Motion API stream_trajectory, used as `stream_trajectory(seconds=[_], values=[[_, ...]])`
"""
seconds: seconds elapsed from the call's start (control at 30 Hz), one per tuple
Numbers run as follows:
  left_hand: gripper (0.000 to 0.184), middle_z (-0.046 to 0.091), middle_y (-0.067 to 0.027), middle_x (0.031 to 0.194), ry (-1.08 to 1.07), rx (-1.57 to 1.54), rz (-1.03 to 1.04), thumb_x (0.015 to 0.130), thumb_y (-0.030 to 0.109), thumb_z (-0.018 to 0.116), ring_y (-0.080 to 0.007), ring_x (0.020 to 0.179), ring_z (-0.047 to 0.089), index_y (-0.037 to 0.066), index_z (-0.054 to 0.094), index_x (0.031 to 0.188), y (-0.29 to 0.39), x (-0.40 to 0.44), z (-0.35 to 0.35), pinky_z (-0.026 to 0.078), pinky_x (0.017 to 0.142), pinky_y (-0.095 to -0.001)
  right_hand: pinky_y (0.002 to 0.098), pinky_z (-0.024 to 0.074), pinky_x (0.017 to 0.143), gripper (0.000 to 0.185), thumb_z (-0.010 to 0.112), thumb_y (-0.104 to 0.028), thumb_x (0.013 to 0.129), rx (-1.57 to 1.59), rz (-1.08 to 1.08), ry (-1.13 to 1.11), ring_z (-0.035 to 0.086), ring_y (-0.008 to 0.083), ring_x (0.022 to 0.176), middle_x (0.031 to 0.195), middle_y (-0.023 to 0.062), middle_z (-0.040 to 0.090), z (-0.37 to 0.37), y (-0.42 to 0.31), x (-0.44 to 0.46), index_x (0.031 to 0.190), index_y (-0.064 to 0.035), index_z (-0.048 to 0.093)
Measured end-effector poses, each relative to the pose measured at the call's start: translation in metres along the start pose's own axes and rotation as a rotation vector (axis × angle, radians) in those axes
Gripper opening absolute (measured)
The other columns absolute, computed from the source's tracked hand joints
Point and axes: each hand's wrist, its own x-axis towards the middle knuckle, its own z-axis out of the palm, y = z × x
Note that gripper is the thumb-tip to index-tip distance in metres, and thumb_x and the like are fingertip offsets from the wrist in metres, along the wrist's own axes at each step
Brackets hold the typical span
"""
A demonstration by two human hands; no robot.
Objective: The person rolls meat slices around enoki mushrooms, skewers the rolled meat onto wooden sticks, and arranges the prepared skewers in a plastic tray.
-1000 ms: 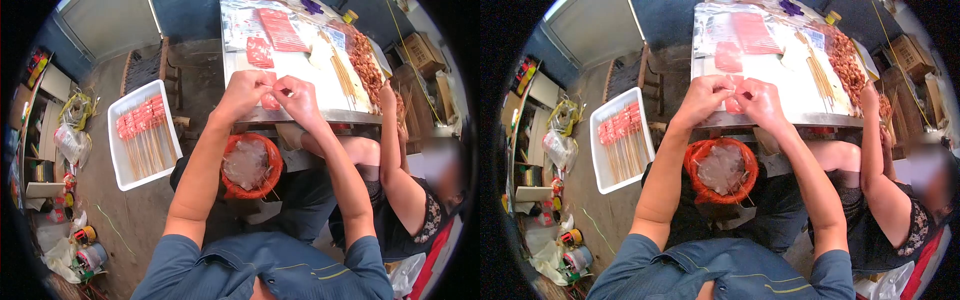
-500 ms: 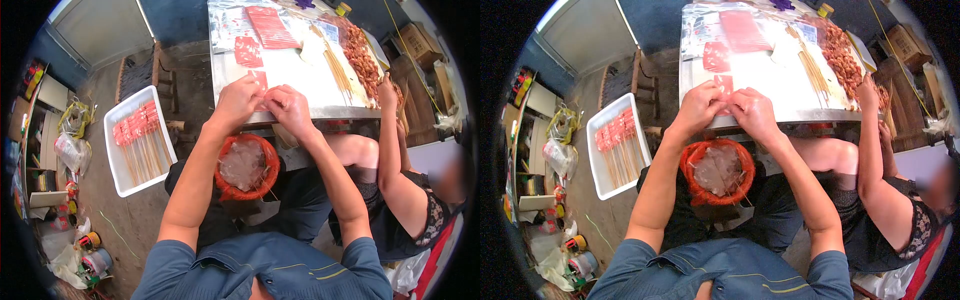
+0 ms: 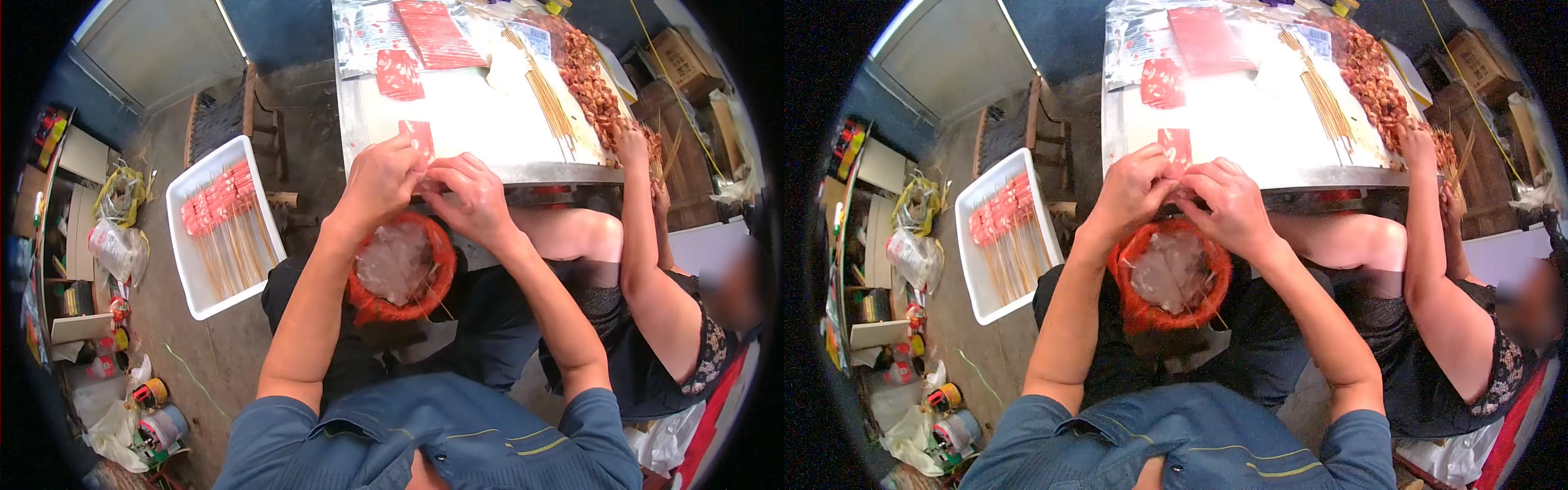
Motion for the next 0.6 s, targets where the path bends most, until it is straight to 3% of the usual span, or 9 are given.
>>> stream_trajectory(seconds=[0.13, 0.37, 0.47, 0.53, 0.57, 0.6], values=[[0.013, 0.055, -0.0159, 0.077, 0.009, -0.007, 0.010, 0.077, 0.008, 0.066, -0.0349, 0.074, 0.058, -0.001, 0.058, 0.074, -0.002, 0.001, 0.002, 0.046, 0.065, -0.0417, 0.0395, 0.0509, 0.074, 0.024, 0.075, -0.007, 0.071, -0.082, -0.081, -0.016, 0.062, 0.0297, 0.084, 0.095, 0.0096, 0.067, -0.004, -0.003, 0.000, 0.092, -0.0034, 0.065], [0.011, 0.062, -0.0142, 0.082, -0.026, -0.074, 0.034, 0.079, 0.012, 0.068, -0.0324, 0.079, 0.062, 0.001, 0.066, 0.078, -0.008, 0.000, -0.002, 0.048, 0.069, -0.0403, 0.0394, 0.0516, 0.071, 0.012, 0.074, -0.006, 0.076, -0.002, -0.036, -0.017, 0.063, 0.0293, 0.078, 0.086, 0.0105, 0.067, 0.004, 0.004, 0.004, 0.086, -0.0023, 0.068], [0.013, 0.062, -0.0142, 0.082, -0.055, -0.133, 0.031, 0.079, 0.014, 0.068, -0.0322, 0.081, 0.062, 0.001, 0.067, 0.078, -0.010, 0.001, -0.007, 0.049, 0.071, -0.0409, 0.0357, 0.0513, 0.067, 0.009, 0.073, -0.005, 0.078, 0.032, 0.091, -0.058, 0.063, 0.0274, 0.074, 0.083, 0.0103, 0.067, -0.001, 0.003, 0.012, 0.085, -0.0009, 0.068], [0.014, 0.062, -0.0141, 0.082, -0.043, -0.178, 0.052, 0.079, 0.015, 0.066, -0.0328, 0.083, 0.062, 0.001, 0.067, 0.079, -0.012, 0.001, -0.006, 0.048, 0.072, -0.0419, 0.0306, 0.0498, 0.064, 0.008, 0.072, -0.004, 0.080, 0.149, 0.336, -0.192, 0.062, 0.0227, 0.070, 0.082, 0.0093, 0.065, -0.004, 0.005, 0.016, 0.085, 0.0006, 0.068], [0.014, 0.062, -0.0142, 0.082, -0.048, -0.135, 0.034, 0.080, 0.014, 0.065, -0.0333, 0.083, 0.061, 0.001, 0.067, 0.079, -0.012, 0.001, -0.006, 0.048, 0.072, -0.0423, 0.0264, 0.0489, 0.064, 0.007, 0.071, -0.003, 0.083, 0.200, 0.372, -0.212, 0.061, 0.0155, 0.068, 0.080, 0.0074, 0.066, -0.003, 0.011, 0.016, 0.088, 0.0013, 0.068], [0.013, 0.062, -0.0142, 0.082, -0.052, -0.091, 0.017, 0.080, 0.014, 0.064, -0.0337, 0.083, 0.061, 0.001, 0.067, 0.079, -0.011, 0.001, -0.005, 0.048, 0.072, -0.0427, 0.0264, 0.0489, 0.064, 0.007, 0.071, -0.003, 0.083, 0.207, 0.365, -0.216, 0.061, 0.0155, 0.068, 0.080, 0.0074, 0.066, -0.003, 0.013, 0.017, 0.088, 0.0013, 0.068]])
